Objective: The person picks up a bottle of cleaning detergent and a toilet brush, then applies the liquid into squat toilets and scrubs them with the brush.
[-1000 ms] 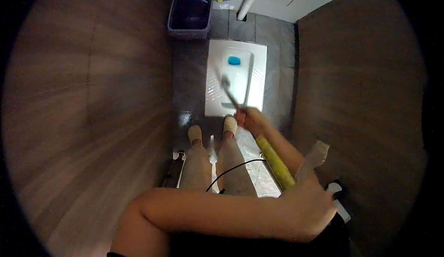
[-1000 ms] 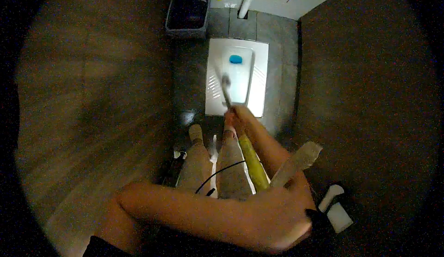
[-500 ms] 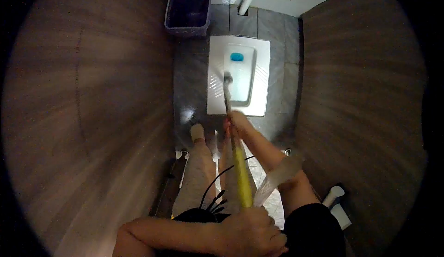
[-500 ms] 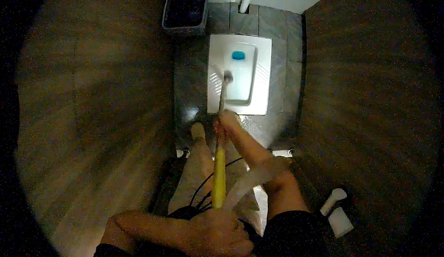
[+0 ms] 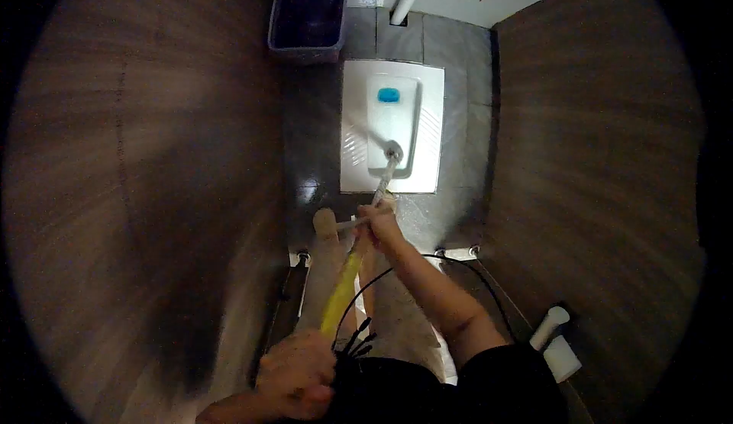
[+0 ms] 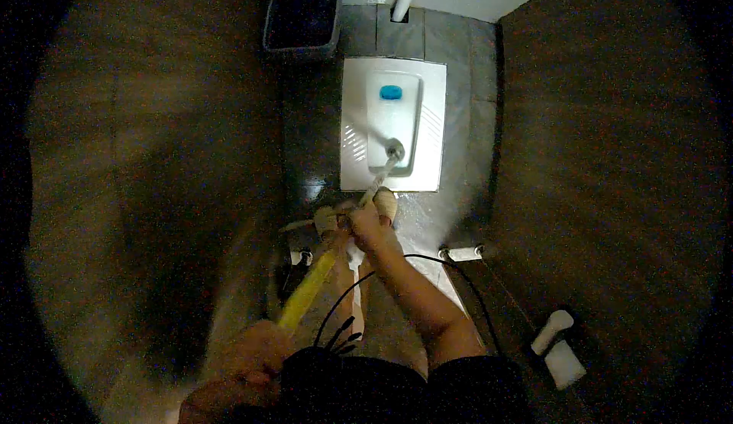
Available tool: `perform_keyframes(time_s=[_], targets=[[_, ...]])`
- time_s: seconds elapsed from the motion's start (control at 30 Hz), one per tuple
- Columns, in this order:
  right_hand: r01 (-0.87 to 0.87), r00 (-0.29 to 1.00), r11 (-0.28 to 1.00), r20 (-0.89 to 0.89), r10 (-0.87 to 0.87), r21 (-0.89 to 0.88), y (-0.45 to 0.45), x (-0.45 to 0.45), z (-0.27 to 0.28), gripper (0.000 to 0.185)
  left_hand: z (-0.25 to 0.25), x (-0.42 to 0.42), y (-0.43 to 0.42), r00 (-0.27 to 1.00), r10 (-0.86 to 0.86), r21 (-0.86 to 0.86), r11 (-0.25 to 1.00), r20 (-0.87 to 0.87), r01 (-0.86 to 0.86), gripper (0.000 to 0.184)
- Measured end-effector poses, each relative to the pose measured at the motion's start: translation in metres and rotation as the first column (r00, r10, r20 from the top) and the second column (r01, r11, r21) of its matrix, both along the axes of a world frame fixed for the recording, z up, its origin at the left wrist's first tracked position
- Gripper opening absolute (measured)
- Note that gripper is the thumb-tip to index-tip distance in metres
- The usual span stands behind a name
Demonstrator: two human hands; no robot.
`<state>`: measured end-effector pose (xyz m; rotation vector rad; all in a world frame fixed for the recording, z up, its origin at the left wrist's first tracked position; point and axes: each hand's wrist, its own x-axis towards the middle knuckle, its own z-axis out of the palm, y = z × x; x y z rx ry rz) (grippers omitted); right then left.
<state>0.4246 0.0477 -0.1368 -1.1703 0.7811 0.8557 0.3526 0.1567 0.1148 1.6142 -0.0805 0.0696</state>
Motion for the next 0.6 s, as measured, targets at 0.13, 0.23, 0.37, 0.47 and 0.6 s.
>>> perform_keyframes(time_s=[0.13,0.23,0.37,0.47,0.6], targets=[[0.007,0.934,0.944,0.339,0.112,-0.330,0.039,-0.009,-0.118,0.029,-0.039,-0.031,0.009,0.894,0.422,-0.069,0.897,-0.152,-0.436,0.024],[-0.174,0.954,0.907,0.161,0.251,-0.383,0.052,0.049,-0.109,0.041,-0.067,-0.044,0.010,0.827,0.464,0.221,0.884,-0.318,-0.412,0.025],[-0.183,0.928,0.862,0.207,0.310,-0.473,0.053,0.024,-0.122,0.045,-0.076,-0.044,0.017,0.870,0.471,0.405,0.830,-0.145,-0.382,0.025],[-0.086,0.925,0.922,0.313,0.215,-0.377,0.059,0.016,-0.117,0.046,-0.073,-0.036,0.014,0.867,0.430,0.286,0.889,-0.253,-0.358,0.023],[-0.517,0.628,0.517,0.108,0.771,-0.682,0.015,0.067,-0.160,0.028,-0.112,-0.005,-0.012,0.847,0.288,0.095,0.957,-0.446,-0.275,0.022]])
